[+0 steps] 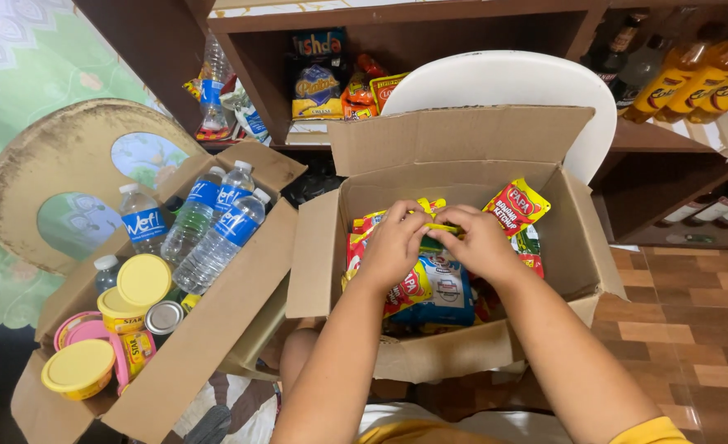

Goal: Taking condiment packets from a box and placing them on a shelf.

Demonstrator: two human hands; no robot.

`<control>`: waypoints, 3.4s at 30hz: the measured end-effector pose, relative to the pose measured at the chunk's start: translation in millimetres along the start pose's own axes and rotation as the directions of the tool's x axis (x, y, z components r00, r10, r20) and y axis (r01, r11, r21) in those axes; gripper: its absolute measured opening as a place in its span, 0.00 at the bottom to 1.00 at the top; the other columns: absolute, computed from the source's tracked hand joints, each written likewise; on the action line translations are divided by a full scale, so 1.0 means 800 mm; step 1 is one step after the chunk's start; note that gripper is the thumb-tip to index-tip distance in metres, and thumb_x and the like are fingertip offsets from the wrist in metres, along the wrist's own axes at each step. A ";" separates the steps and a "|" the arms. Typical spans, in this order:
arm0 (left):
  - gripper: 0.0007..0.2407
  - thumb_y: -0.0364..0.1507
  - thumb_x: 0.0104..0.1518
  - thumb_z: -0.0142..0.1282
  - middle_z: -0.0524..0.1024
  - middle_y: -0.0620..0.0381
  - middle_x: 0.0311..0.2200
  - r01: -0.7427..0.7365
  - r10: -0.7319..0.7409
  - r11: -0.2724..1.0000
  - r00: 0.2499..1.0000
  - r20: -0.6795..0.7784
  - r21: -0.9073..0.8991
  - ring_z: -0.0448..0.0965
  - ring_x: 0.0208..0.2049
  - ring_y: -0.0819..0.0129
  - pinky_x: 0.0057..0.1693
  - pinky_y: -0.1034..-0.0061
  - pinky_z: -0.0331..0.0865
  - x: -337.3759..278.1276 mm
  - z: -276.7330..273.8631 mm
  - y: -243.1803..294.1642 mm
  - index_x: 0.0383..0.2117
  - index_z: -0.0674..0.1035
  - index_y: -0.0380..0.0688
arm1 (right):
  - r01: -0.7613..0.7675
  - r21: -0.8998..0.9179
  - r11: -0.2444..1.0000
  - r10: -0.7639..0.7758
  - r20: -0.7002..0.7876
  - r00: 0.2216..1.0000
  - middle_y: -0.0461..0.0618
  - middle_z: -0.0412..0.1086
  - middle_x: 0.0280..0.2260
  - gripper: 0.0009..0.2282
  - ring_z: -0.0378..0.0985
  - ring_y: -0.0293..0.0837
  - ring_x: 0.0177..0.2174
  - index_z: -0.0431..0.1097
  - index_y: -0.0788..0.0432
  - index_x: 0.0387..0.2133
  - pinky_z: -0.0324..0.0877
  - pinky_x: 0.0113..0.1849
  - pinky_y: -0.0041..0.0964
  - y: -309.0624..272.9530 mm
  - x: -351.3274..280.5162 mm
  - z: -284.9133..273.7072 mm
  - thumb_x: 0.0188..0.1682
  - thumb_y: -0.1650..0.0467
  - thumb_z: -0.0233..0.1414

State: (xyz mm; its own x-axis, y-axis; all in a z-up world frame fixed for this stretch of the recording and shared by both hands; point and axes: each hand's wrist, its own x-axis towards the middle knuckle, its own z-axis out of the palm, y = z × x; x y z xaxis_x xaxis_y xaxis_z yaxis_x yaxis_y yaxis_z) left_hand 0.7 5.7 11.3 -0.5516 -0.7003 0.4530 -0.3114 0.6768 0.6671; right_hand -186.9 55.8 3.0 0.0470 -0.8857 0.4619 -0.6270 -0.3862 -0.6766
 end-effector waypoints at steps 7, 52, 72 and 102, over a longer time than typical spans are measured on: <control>0.16 0.31 0.60 0.56 0.73 0.48 0.47 0.119 -0.144 0.982 0.974 -0.173 -0.148 0.78 0.46 0.55 0.53 0.65 0.73 0.005 0.014 -0.020 0.52 0.72 0.42 | -0.153 -0.003 0.988 0.151 -0.147 0.978 0.51 0.77 0.34 0.09 0.80 0.43 0.32 0.75 0.63 0.36 0.73 0.36 0.34 0.045 -0.011 0.013 0.46 0.70 0.63; 0.05 0.24 0.55 0.66 0.82 0.58 0.31 0.306 -0.500 0.484 0.866 0.029 -0.820 0.79 0.31 0.78 0.38 0.82 0.74 0.009 0.038 -0.072 0.35 0.82 0.39 | -0.257 0.644 0.721 0.448 -0.150 0.882 0.43 0.77 0.36 0.06 0.76 0.33 0.36 0.77 0.63 0.39 0.73 0.41 0.29 0.079 -0.008 0.019 0.52 0.72 0.58; 0.13 0.27 0.56 0.66 0.81 0.60 0.38 0.178 -0.385 0.563 0.921 -0.065 -0.807 0.79 0.39 0.79 0.48 0.82 0.74 0.014 0.031 -0.068 0.45 0.79 0.39 | -0.276 0.708 0.650 0.480 -0.101 0.871 0.44 0.77 0.36 0.10 0.77 0.35 0.36 0.76 0.65 0.42 0.76 0.39 0.33 0.075 0.002 0.013 0.53 0.69 0.57; 0.21 0.27 0.50 0.69 0.83 0.52 0.39 0.071 -0.163 0.769 0.983 -0.088 -0.635 0.84 0.39 0.71 0.43 0.76 0.80 0.170 -0.238 0.089 0.49 0.75 0.38 | -0.044 0.435 0.899 0.144 -0.198 0.970 0.48 0.72 0.41 0.19 0.77 0.37 0.35 0.68 0.59 0.53 0.77 0.31 0.33 -0.176 0.211 -0.088 0.48 0.73 0.61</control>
State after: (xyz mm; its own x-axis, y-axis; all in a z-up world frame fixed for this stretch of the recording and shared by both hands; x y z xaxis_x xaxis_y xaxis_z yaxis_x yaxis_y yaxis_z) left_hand 50.9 -84.5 233.1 -0.4228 -0.8188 0.3884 0.2132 0.3267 0.9208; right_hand -145.6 -21.3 216.8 -0.1989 -0.8631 0.4643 -0.2279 -0.4200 -0.8784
